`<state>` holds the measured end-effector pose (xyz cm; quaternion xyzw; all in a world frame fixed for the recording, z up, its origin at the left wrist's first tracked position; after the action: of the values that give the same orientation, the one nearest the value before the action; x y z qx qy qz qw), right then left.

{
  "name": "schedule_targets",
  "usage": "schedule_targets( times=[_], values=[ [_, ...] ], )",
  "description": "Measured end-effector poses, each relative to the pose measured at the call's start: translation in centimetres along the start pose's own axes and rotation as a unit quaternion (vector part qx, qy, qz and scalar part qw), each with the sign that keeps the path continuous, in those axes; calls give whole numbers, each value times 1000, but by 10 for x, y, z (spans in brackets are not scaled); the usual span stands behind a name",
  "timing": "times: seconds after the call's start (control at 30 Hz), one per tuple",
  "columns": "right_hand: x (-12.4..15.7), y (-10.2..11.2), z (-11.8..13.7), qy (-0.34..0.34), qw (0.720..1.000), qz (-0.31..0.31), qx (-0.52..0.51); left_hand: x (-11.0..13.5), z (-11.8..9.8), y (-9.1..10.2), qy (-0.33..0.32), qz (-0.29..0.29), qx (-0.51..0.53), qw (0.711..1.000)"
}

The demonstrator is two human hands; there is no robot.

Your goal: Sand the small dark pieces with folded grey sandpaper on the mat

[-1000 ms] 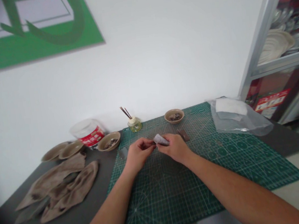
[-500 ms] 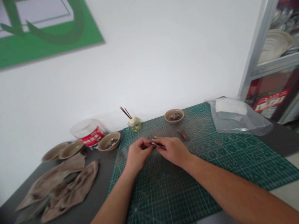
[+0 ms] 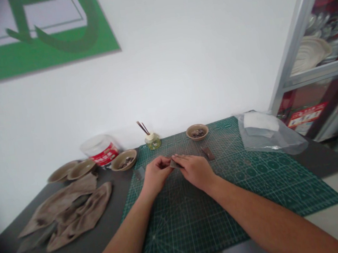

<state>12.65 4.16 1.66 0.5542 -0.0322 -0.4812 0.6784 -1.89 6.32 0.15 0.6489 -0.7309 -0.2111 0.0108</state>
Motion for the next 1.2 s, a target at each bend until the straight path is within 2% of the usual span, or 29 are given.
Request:
schedule_targets(
  times=[0.1,0.23,0.33,0.53,0.8,1.2],
  values=[
    [0,-1,2,4,1000,7,11,0,1,1,-7,-4,0,1000],
    [-1,-3,-7,-61,997,21,38,-2,8,3,-3,-17,9,1000],
    [0,-2,-12,-85,996,17,32,-3,11,3,-4,-16,26,1000],
    [2,-1,-14,-80,996,-19,-28,-4,12,1,0,-6,42,999],
    [2,-1,-14,-73,993,-36,-87,-2,4,1,-1,-6,11,1000],
    [0,0,-23,-121,972,-60,-191,-4,6,-3,2,11,18,1000]
  ],
)
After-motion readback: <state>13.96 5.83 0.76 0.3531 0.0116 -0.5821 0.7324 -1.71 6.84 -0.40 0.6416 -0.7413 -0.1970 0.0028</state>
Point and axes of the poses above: each hand's wrist, its own x-axis away from the middle knuckle, its own y-axis out of the back of the hand, z = x × y, the point moved 7 cm from there along -x, towards the middle knuckle, and after that the axes turned 7 degrees about z, right-handed, at the moved point
